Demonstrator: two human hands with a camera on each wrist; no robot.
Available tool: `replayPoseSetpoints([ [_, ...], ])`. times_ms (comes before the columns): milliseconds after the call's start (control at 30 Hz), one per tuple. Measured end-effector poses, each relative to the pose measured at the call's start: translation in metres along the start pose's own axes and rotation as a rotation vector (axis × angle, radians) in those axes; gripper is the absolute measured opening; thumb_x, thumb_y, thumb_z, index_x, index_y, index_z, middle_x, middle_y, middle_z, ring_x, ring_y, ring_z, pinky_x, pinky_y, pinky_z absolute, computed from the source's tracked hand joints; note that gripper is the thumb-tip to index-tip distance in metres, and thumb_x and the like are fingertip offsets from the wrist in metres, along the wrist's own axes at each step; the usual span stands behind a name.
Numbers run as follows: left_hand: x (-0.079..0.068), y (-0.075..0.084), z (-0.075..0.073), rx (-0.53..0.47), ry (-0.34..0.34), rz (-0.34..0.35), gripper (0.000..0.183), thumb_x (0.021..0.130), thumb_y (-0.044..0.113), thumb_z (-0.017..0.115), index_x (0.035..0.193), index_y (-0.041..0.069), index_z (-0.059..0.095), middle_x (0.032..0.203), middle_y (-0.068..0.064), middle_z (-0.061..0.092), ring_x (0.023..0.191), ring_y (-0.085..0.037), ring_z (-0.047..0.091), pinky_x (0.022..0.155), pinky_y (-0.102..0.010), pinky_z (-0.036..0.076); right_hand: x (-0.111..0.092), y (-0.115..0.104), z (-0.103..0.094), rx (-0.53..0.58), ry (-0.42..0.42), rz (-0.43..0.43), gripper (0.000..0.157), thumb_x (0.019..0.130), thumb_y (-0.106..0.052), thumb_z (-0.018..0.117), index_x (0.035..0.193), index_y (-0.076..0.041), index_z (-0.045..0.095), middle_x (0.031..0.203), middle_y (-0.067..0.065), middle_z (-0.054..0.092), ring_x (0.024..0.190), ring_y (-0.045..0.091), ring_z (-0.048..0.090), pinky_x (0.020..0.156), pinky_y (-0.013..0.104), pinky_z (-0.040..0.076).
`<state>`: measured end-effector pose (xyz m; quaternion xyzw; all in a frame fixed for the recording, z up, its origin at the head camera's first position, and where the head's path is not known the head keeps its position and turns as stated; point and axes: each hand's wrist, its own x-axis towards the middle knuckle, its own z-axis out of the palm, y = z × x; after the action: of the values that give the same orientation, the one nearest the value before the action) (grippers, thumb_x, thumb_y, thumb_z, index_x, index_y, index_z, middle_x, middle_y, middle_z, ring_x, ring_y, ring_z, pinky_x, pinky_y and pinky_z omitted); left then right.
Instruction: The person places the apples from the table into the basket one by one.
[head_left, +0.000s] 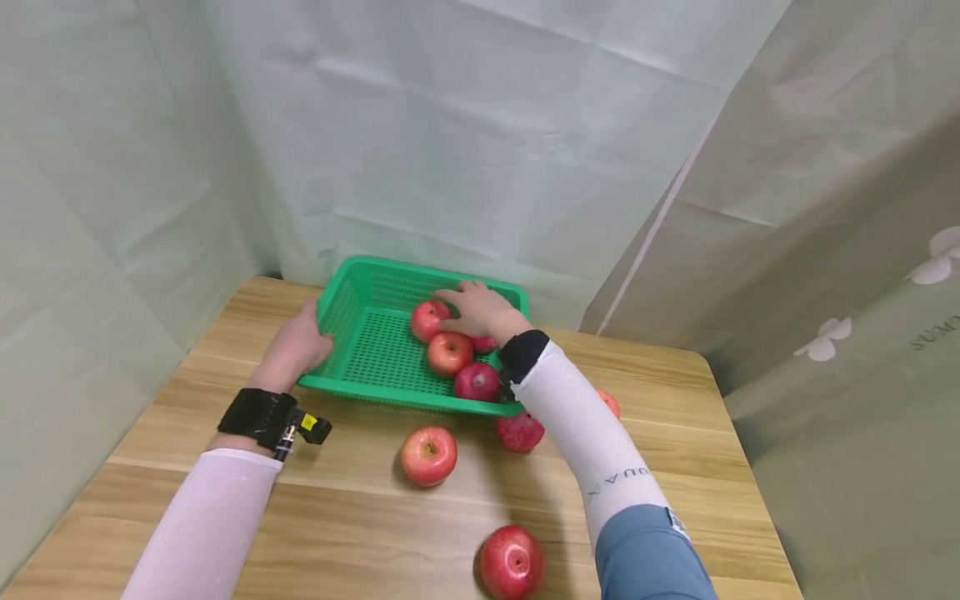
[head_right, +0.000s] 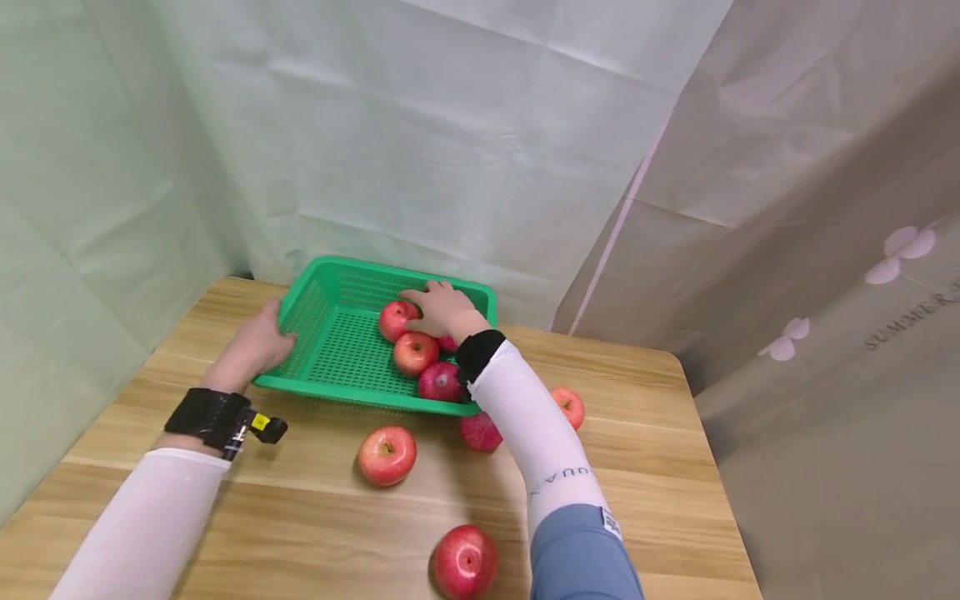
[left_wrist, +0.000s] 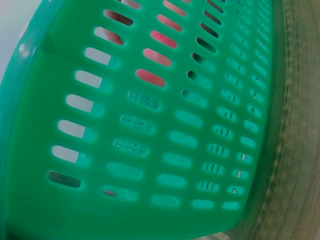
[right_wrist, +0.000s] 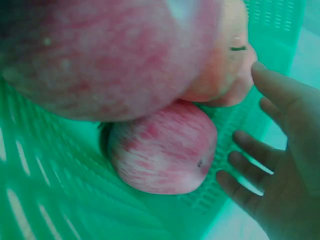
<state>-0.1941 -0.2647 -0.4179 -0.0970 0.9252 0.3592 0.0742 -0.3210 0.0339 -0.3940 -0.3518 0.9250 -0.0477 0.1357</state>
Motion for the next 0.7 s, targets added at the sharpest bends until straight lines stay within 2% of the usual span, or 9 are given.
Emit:
replayPoseSetpoints([
  [233, 0.003, -0.001, -0.001, 0.006, -0.001, 0.016, 0.073, 0.107, 0.012, 0.046, 0.166, -0.007, 0.008, 0.142, -0.043, 0.046, 0.106, -0.047, 0.057, 0.081, -0.052, 0.05, -0.01, 0.006, -0.01, 0.026, -0.048, 0.006, 0.068, 0.107, -0.05, 0.062, 0.168, -0.03, 0.038, 0.166, 0.015, 0.038, 0.154, 0.04, 0.032, 0.118, 0.052, 0.039],
  [467, 0.006, -0.003, -0.002, 0.001, 0.0, 0.034, 0.074, 0.106, 0.011, 0.048, 0.166, -0.008, 0.009, 0.139, -0.043, 0.048, 0.103, -0.046, 0.059, 0.079, -0.05, 0.051, -0.015, 0.007, -0.018, 0.041, -0.043, 0.015, 0.067, 0.107, -0.048, 0.062, 0.168, -0.03, 0.038, 0.168, 0.015, 0.036, 0.155, 0.044, 0.028, 0.119, 0.056, 0.036],
  [700, 0.007, -0.005, -0.001, -0.016, -0.001, 0.033, 0.074, 0.107, 0.011, 0.047, 0.166, -0.007, 0.007, 0.141, -0.043, 0.046, 0.105, -0.047, 0.058, 0.081, -0.051, 0.051, -0.024, 0.014, -0.027, 0.109, -0.009, -0.036, 0.067, 0.106, -0.045, 0.063, 0.167, -0.027, 0.041, 0.165, 0.014, 0.041, 0.154, 0.038, 0.032, 0.121, 0.053, 0.034],
])
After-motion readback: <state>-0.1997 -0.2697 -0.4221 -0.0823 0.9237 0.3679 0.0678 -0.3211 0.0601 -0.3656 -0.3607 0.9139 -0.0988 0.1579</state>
